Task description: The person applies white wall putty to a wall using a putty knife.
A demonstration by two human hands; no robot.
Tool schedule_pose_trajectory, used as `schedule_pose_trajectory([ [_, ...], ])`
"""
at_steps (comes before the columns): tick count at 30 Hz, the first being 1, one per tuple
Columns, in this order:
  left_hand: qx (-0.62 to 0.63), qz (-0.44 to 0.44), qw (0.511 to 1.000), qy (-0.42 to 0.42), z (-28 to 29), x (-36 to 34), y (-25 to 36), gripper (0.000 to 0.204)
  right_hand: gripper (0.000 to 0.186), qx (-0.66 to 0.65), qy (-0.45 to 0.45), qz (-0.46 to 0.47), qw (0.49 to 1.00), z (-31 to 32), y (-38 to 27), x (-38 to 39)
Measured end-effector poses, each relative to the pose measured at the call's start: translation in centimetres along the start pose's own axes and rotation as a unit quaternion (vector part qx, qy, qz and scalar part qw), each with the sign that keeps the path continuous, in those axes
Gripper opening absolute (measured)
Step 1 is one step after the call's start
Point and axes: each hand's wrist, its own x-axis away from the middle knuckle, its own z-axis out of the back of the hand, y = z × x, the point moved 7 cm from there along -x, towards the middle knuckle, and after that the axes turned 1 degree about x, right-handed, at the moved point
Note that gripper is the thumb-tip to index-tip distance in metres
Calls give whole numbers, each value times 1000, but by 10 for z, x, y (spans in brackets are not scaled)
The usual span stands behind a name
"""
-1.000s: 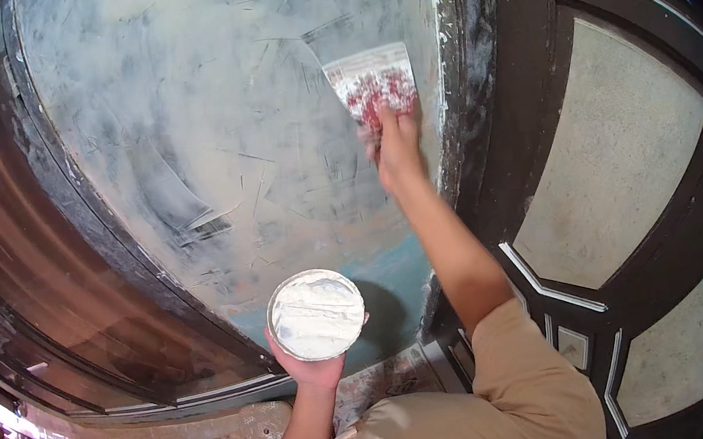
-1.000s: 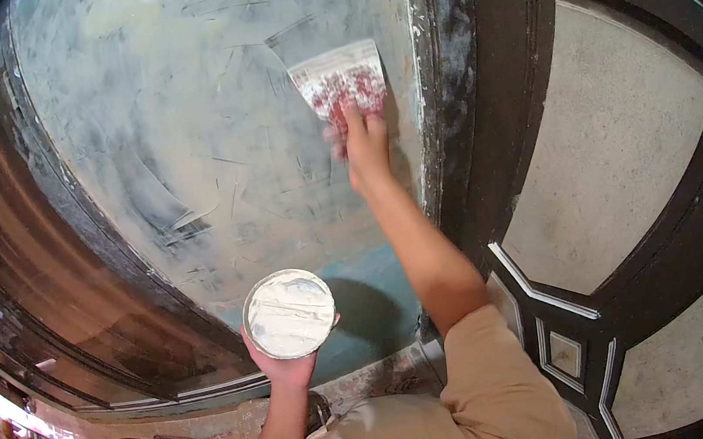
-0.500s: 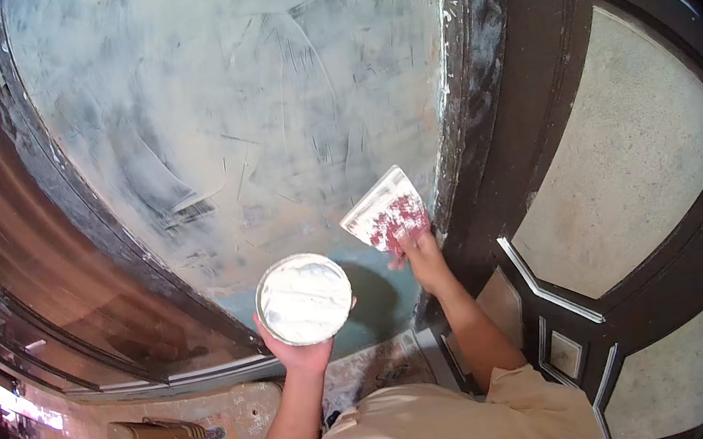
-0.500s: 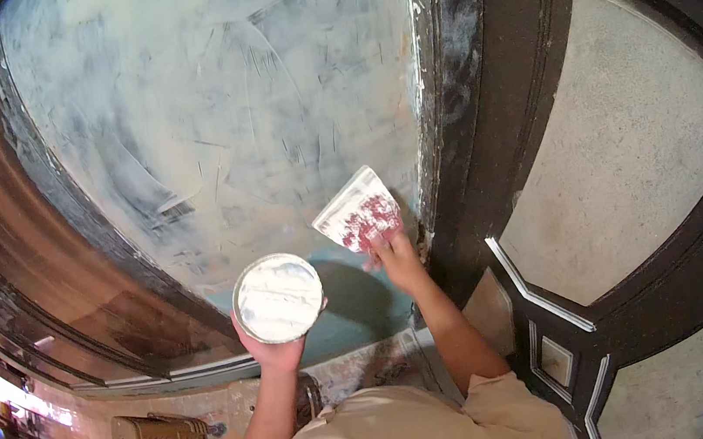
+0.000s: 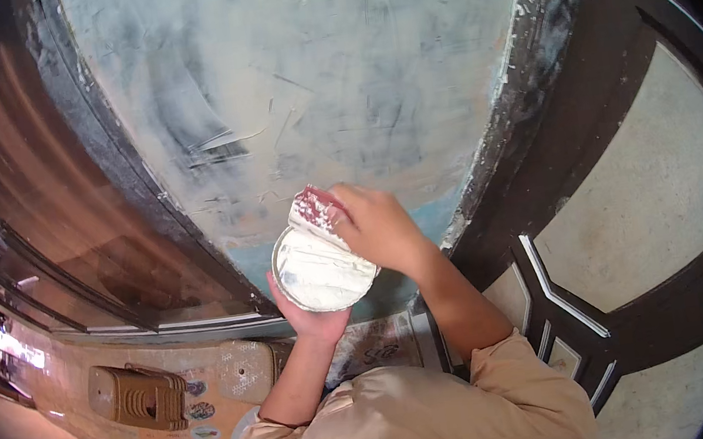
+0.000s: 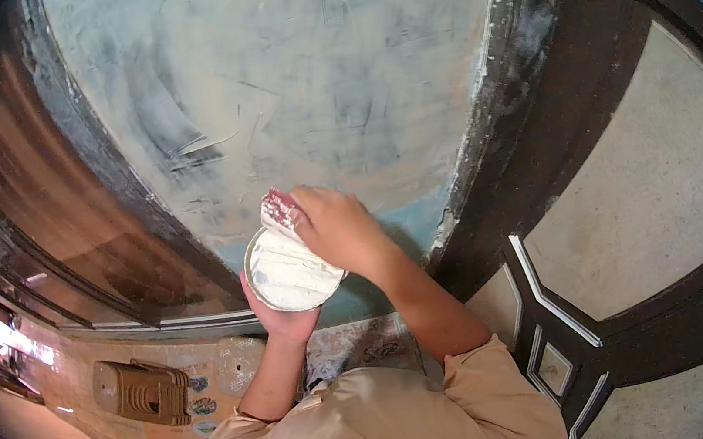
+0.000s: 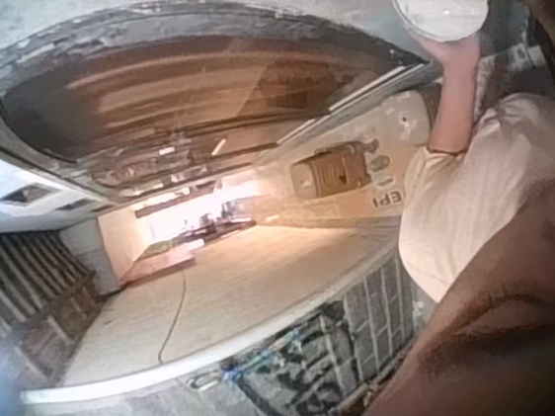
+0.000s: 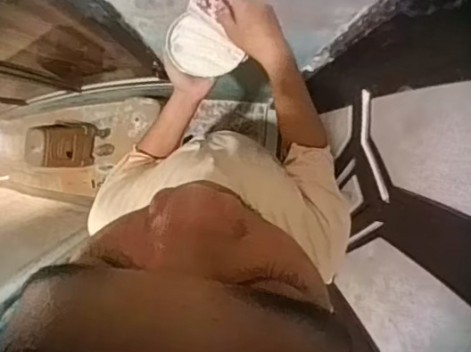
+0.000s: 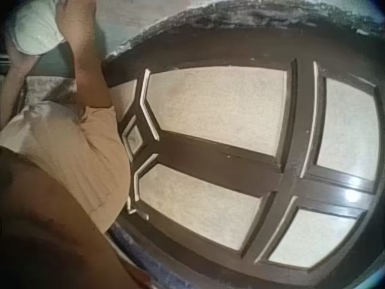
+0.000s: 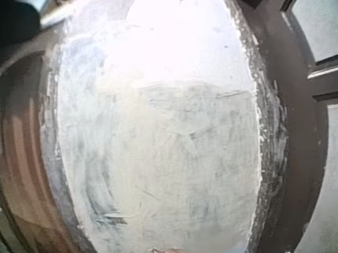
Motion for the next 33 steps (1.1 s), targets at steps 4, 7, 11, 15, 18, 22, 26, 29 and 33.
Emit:
schedule_pose_trajectory([
  [4, -2, -17, 1000, 17, 13, 4, 24, 78, 21, -63, -58, 19, 996, -18, -25, -2],
  [7, 5, -26, 1000, 13, 7, 4, 39, 77, 22, -37, -63, 18, 997, -28, -32, -9],
  [11, 15, -19, 1000, 5, 12, 6, 56, 72, 22, -78, -55, 9, 995, -35, -45, -15],
  [15, 14, -42, 999, -7, 12, 5, 86, 72, 22, -131, -74, 20, 988, -50, -38, -24],
  [18, 10, -53, 998, -44, -1, 5, 118, 73, 27, -166, -54, -97, 980, -54, -8, -24],
  [22, 44, -96, 994, -30, 15, 3, 165, 73, 29, -370, -18, -143, 918, -79, 16, -14],
  [26, 23, -124, 992, -5, 21, 5, 196, 76, 29, -328, -180, -181, 909, -110, 19, -2],
  [29, 67, -125, 989, -33, 21, 4, 213, 74, 23, -425, -133, -215, 869, -129, 12, -5],
  [33, 48, -98, 992, -64, 18, 4, 219, 75, 25, -426, -4, -151, 892, -110, -14, -64],
])
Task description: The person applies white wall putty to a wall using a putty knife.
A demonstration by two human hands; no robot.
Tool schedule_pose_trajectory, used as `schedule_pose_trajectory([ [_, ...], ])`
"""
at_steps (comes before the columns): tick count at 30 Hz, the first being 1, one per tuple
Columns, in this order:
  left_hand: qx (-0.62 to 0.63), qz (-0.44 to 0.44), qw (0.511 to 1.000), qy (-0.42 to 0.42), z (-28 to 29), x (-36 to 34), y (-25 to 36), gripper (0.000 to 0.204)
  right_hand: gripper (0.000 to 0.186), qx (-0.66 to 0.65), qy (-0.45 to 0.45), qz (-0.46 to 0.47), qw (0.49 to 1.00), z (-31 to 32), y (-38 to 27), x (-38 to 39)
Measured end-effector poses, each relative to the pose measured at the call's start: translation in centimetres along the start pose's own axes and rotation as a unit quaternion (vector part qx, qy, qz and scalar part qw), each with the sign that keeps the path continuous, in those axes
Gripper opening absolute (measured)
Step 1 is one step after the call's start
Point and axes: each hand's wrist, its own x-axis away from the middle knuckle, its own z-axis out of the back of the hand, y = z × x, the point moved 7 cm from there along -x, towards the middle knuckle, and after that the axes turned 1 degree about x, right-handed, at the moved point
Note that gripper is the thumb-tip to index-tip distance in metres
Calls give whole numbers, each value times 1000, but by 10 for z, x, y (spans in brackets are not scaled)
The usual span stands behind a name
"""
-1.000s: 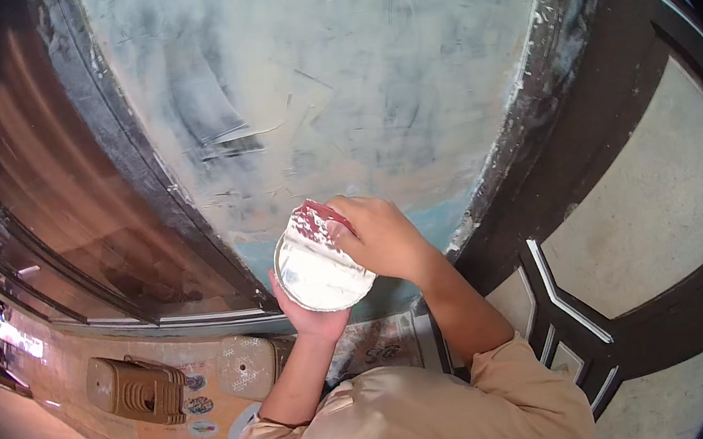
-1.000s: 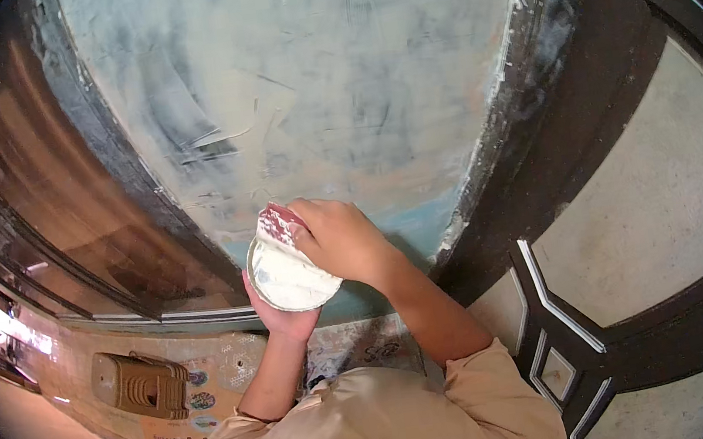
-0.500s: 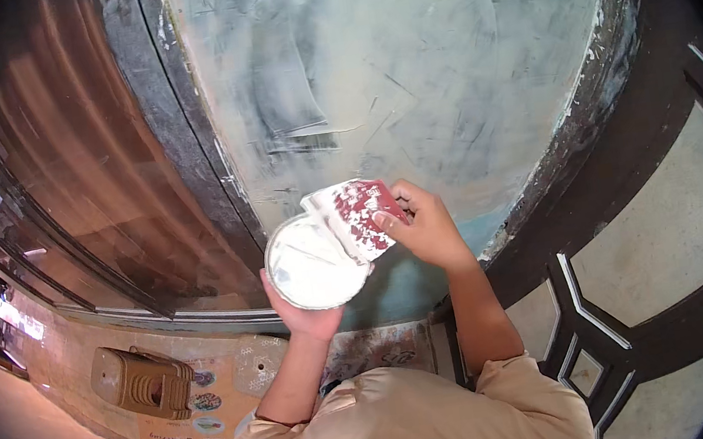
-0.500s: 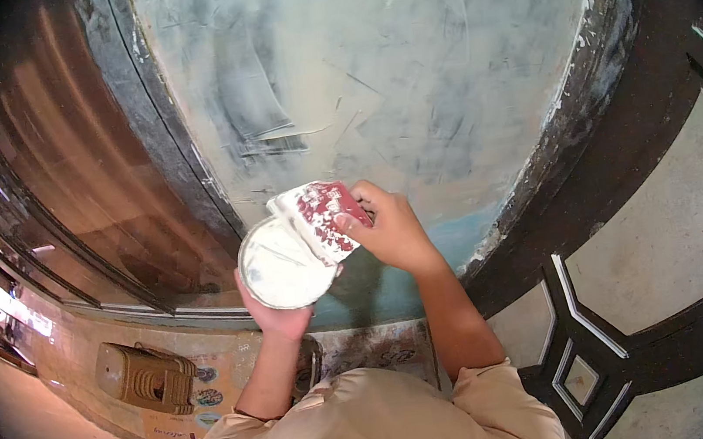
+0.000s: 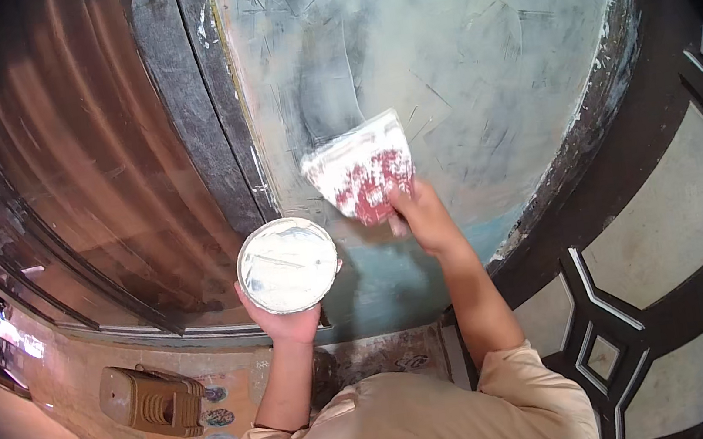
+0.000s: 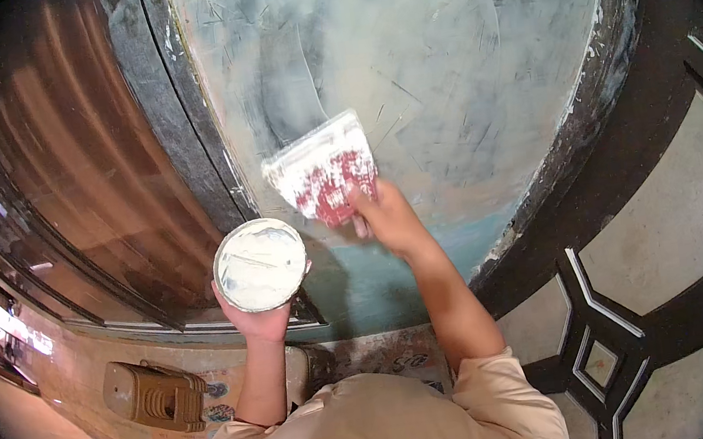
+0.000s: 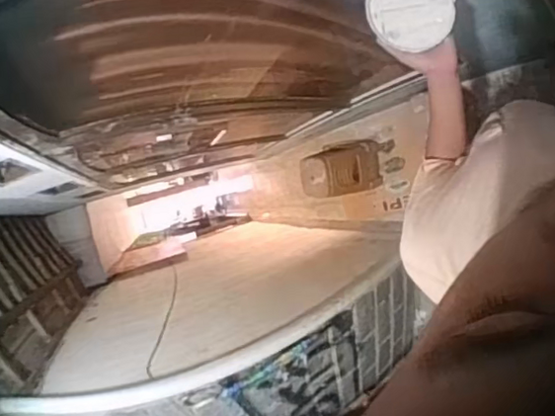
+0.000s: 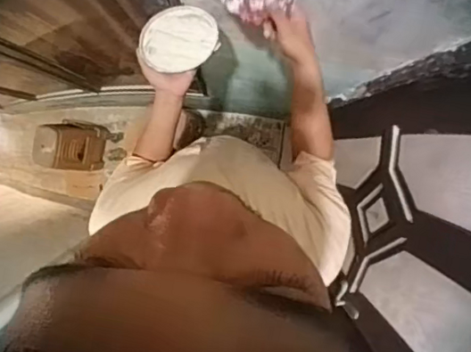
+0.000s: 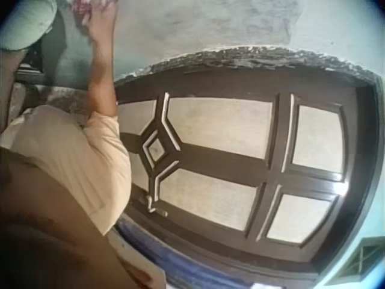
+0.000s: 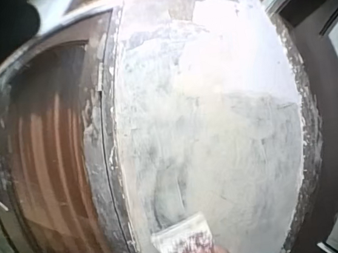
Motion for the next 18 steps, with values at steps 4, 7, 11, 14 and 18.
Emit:
schedule_pose_trajectory([
  [4, -41, 1, 999, 27, 11, 2, 14, 80, 27, -46, 74, 59, 994, -37, -41, -39],
  [7, -24, 13, 999, 33, 16, 4, 18, 81, 27, -33, 142, 31, 989, -23, 33, -43],
  [11, -46, 6, 999, 17, 28, 9, 35, 81, 27, -59, 183, -57, 980, -33, 122, 23],
  [14, -34, 7, 999, 25, 28, 7, 39, 74, 27, -28, 140, 27, 989, -23, 81, 10],
  [18, -41, 32, 998, 38, 24, 6, 37, 77, 30, -28, 150, 111, 982, -36, -19, -45],
])
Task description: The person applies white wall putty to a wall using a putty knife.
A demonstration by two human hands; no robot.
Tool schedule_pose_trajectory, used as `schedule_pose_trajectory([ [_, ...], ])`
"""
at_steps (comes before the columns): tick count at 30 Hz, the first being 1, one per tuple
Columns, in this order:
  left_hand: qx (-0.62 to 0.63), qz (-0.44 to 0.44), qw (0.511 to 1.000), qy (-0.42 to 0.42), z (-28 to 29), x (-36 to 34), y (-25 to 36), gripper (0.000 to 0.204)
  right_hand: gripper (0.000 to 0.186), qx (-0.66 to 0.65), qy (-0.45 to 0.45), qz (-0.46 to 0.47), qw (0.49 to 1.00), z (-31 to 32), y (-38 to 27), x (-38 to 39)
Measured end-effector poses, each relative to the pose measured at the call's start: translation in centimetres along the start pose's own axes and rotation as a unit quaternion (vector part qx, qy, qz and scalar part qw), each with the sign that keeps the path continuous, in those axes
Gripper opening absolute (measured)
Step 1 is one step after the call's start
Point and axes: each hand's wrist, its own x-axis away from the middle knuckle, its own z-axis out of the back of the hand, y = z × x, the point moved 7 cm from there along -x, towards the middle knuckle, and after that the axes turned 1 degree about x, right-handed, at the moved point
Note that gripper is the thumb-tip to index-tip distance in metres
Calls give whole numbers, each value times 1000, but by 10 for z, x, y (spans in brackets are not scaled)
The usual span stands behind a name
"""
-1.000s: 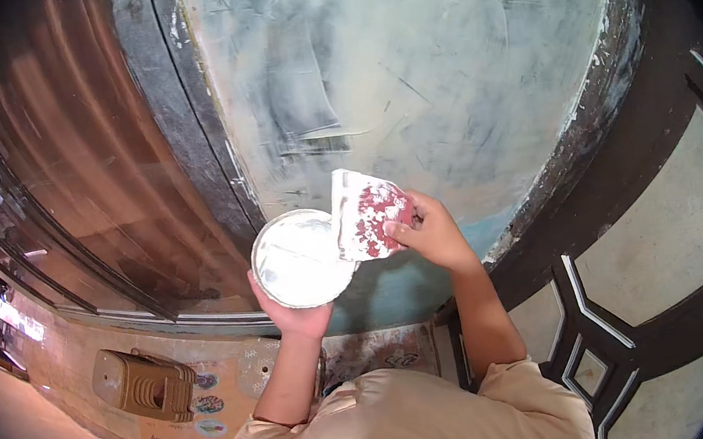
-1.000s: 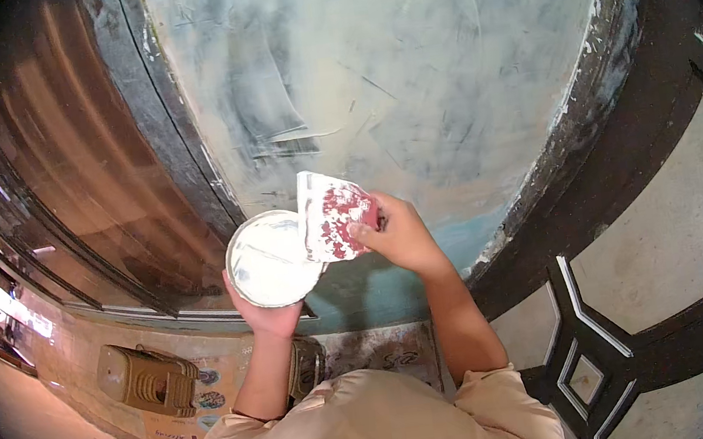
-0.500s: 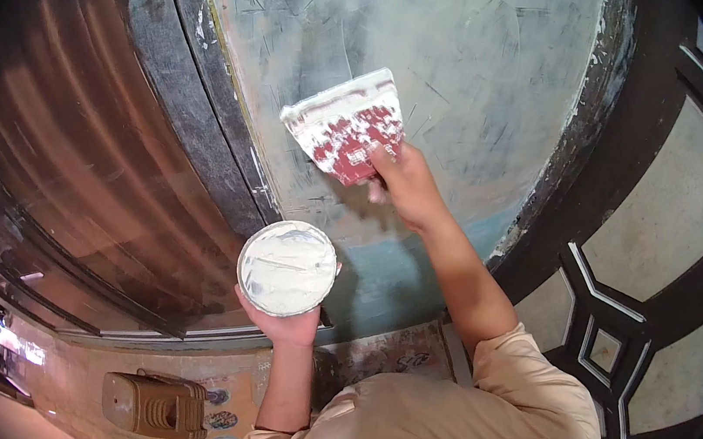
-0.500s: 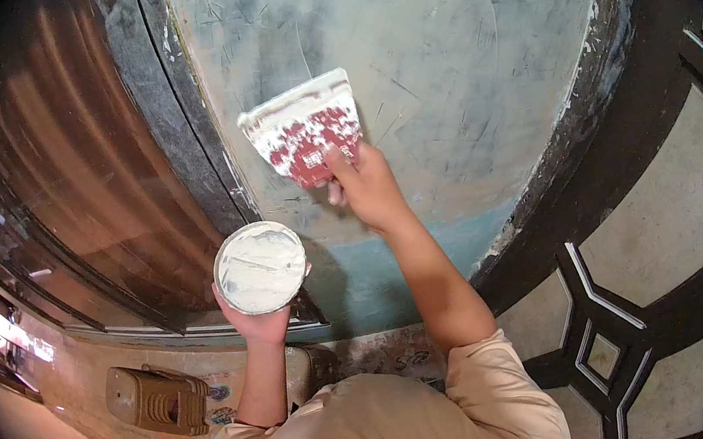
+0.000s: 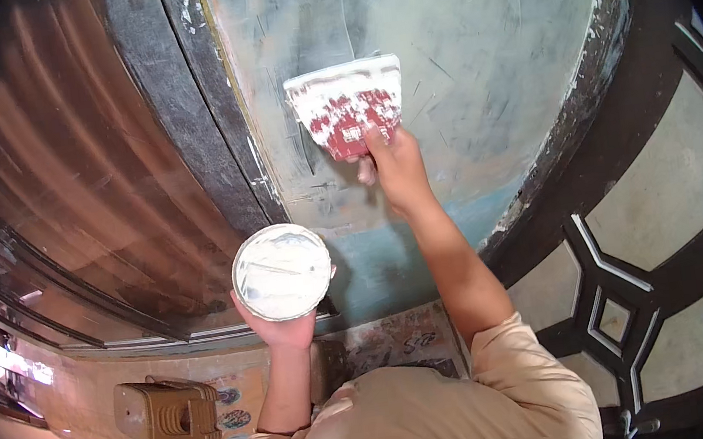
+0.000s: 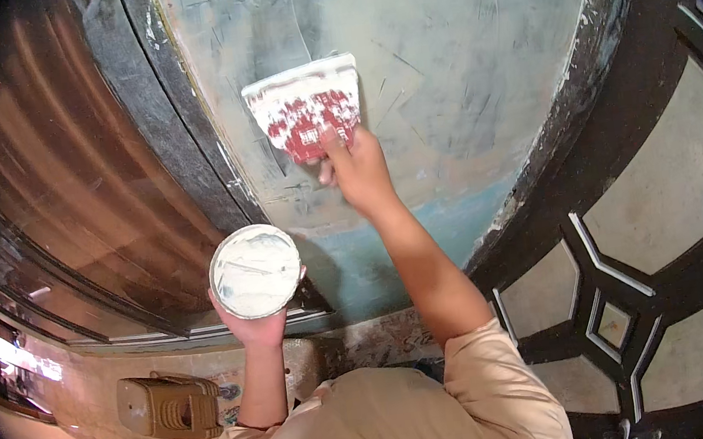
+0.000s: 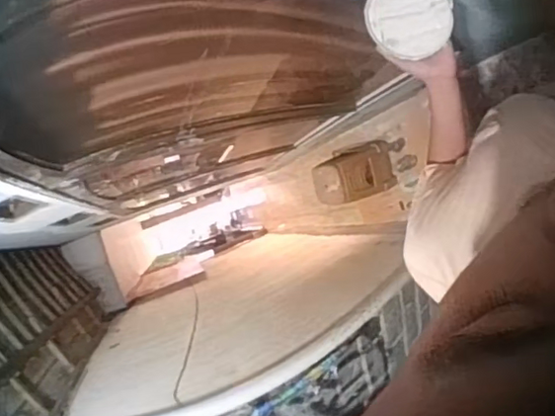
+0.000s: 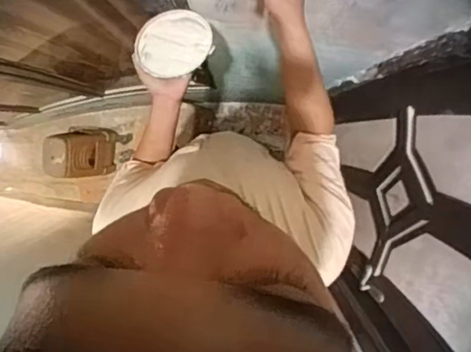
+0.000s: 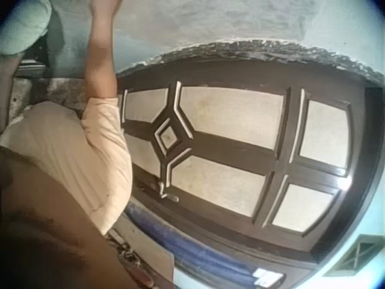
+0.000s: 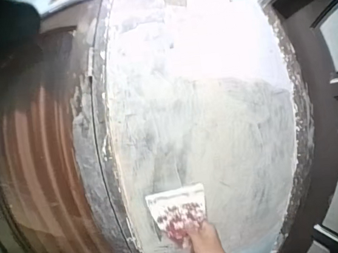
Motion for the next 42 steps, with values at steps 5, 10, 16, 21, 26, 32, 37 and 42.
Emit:
schedule_pose_trajectory([
  [5, 74, 31, 997, -13, -1, -1, -6, 80, 25, 41, 4, -100, 994, 25, 101, 48],
  [10, -37, 34, 998, -41, 13, -2, -7, 81, 24, 43, -26, -58, 997, 37, 91, 62],
  [16, 6, 48, 999, -8, 12, -5, -11, 77, 29, 22, 23, -42, 999, 25, 51, 7],
  [21, 14, 34, 999, 13, 27, -8, -7, 77, 29, -19, 9, -161, 987, 53, 134, 78],
  [26, 7, 56, 998, -8, 23, -4, -6, 75, 26, -18, -14, -75, 997, 8, 51, 20],
  [32, 12, 52, 999, -4, 23, -1, -8, 78, 27, 16, 4, -164, 986, 29, 128, 67],
  [37, 4, 37, 999, 5, 41, -2, 2, 78, 31, 121, 33, -141, 982, 73, 102, 101],
  [42, 19, 71, 997, -3, 29, -7, -16, 79, 32, 175, -39, -112, 977, 72, 40, 80],
])
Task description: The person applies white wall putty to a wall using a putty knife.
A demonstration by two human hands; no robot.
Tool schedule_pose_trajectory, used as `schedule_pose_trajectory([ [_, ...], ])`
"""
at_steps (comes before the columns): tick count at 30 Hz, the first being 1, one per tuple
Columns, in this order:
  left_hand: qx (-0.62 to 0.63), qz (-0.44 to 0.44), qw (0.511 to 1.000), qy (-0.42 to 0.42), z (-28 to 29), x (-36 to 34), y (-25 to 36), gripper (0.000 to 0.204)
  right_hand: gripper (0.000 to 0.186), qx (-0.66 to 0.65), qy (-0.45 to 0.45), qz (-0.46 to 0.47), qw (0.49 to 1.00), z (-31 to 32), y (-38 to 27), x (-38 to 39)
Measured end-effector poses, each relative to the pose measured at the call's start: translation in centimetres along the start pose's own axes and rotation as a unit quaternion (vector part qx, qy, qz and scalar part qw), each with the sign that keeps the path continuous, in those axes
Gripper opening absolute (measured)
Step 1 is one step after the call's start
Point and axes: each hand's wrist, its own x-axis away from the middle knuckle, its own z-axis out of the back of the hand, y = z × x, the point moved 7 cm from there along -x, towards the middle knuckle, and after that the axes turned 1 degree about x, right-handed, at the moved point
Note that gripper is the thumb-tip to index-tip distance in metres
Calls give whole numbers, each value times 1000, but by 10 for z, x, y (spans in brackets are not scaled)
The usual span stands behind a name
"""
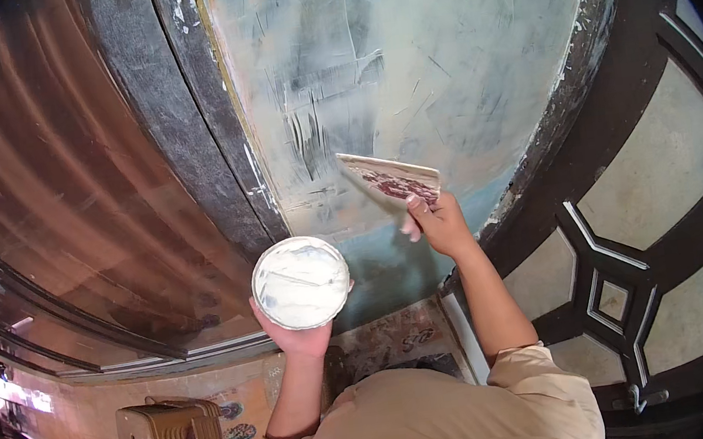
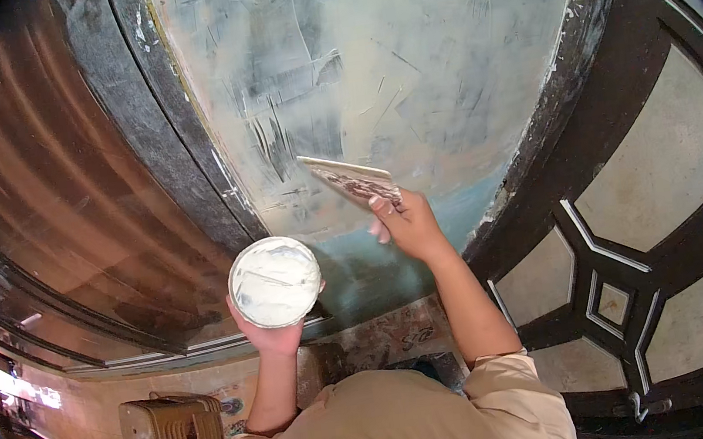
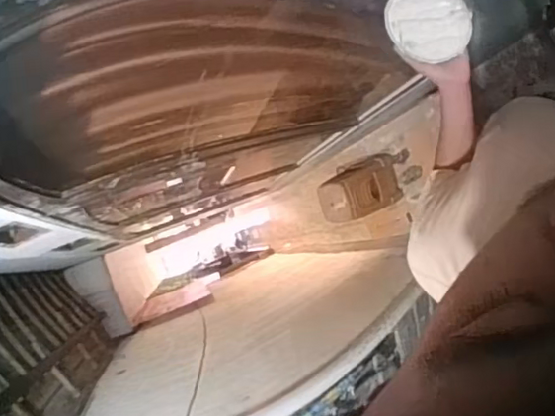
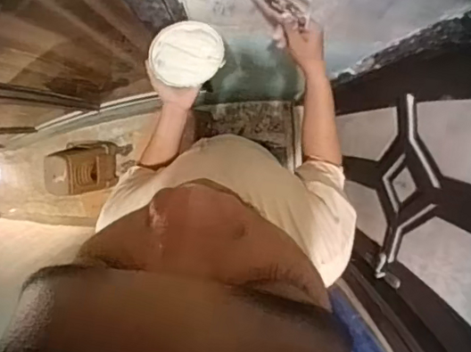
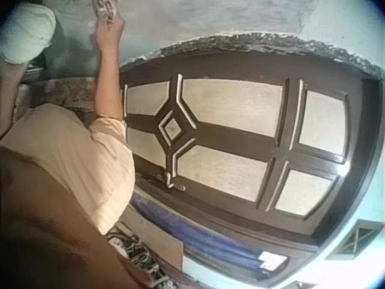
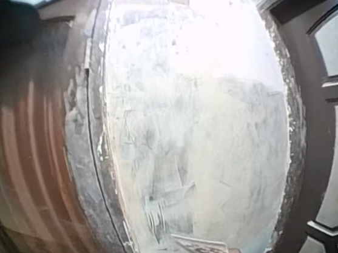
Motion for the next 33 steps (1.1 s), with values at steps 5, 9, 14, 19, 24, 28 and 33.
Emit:
schedule_pose_trajectory([
  [5, 15, 41, 999, -19, -14, -4, -20, 74, 35, -50, -50, 81, 994, -17, -24, 8],
  [9, 11, 13, 999, 50, -10, -6, -20, 72, 51, -4, -153, 66, 986, -22, -30, 5],
  [14, 31, 15, 999, 40, -1, -2, -20, 73, 54, -146, -213, -50, 965, -19, -27, 1],
  [19, 23, 13, 1000, 7, 3, 1, -17, 74, 48, 45, -137, 97, 985, -17, -60, -19],
  [24, -13, -7, 999, 40, 13, 5, -8, 76, 37, 212, -113, 158, 958, -24, -118, -45],
  [28, -9, 15, 1000, 25, 10, 2, -12, 76, 24, 465, -55, 282, 837, -34, -150, -66],
  [33, -28, -13, 997, 74, 11, 6, -2, 78, 26, 561, 183, 308, 746, 8, -213, -76],
])
